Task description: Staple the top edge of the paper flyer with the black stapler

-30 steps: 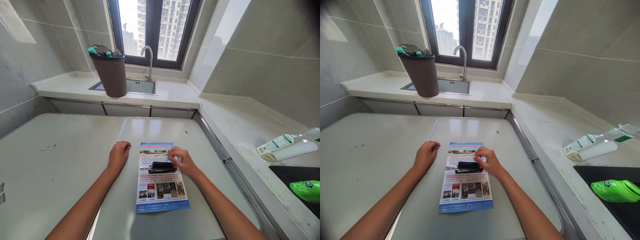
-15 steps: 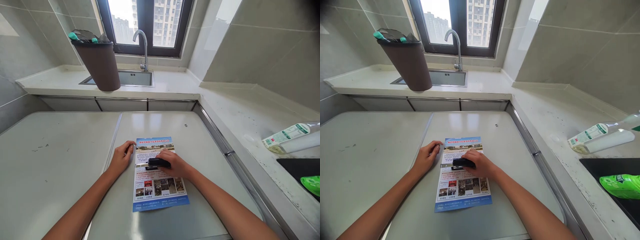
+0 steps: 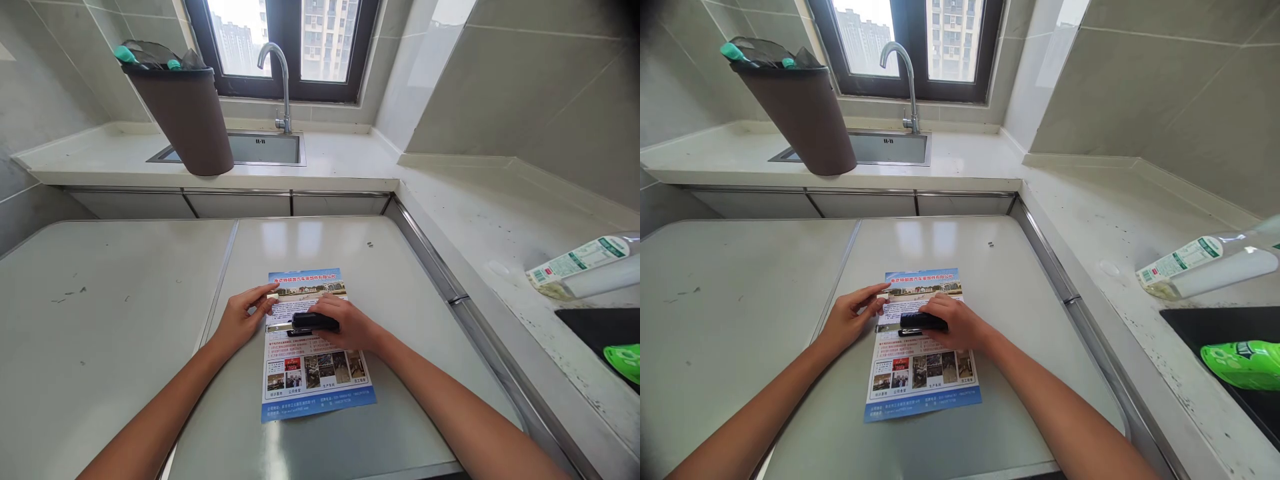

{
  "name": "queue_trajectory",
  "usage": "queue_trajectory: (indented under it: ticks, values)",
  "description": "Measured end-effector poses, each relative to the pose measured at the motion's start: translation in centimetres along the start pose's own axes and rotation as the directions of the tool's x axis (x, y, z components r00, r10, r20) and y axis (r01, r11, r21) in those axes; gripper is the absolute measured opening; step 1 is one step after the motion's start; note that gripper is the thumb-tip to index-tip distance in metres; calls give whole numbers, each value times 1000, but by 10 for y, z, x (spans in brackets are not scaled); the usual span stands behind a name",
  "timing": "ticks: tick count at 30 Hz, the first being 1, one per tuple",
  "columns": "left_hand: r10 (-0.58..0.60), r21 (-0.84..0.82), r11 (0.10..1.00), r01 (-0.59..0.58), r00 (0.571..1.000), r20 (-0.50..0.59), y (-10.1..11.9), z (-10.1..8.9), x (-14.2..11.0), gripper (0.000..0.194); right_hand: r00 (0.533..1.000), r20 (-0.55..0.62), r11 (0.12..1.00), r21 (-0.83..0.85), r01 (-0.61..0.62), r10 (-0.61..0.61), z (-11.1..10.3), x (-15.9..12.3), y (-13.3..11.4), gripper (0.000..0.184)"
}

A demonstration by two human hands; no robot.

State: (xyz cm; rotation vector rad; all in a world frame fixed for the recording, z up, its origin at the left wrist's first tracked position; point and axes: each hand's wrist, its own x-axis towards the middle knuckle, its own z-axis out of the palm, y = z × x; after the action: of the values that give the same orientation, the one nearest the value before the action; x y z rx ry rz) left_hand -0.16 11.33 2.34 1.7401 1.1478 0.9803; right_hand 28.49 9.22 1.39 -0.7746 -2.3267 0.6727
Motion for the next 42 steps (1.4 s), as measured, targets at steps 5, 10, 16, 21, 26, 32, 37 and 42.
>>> queue_trajectory:
  ticks: [5, 10, 16, 21, 26, 32, 37, 42]
  values:
    - [114, 97, 988, -116, 993, 26, -2, -4, 1, 20, 999, -48, 999, -45, 17, -19, 1, -1, -2, 28]
    - [109, 75, 990, -122, 981, 161, 7, 0, -1, 22, 980, -198, 999, -14, -32, 28, 1, -4, 1, 32]
    - [208, 146, 956, -254, 939, 273, 8, 8, -3, 26, 984, -172, 998, -27, -56, 51, 3, -4, 2, 31]
    - [264, 174, 930, -324, 918, 298, 9, 9, -1, 24, 986, -165, 998, -38, -41, 34, 3, -4, 2, 32]
    - [273, 154, 931, -330, 913, 304, 7, 10, -1, 25, 986, -168, 999, -33, -25, 19, 2, -4, 2, 32]
    - [322, 161, 911, -380, 898, 301, 2, 10, 1, 22, 986, -162, 999, -32, -38, 33, 2, -5, 3, 32]
    - [410, 291, 807, -514, 842, 350, -1, 8, -1, 28, 981, -190, 999, -17, -36, 32, 1, -5, 4, 33]
    - [451, 308, 767, -563, 814, 367, -2, -2, 0, 24, 973, -223, 999, 16, -52, 54, -1, -5, 5, 33]
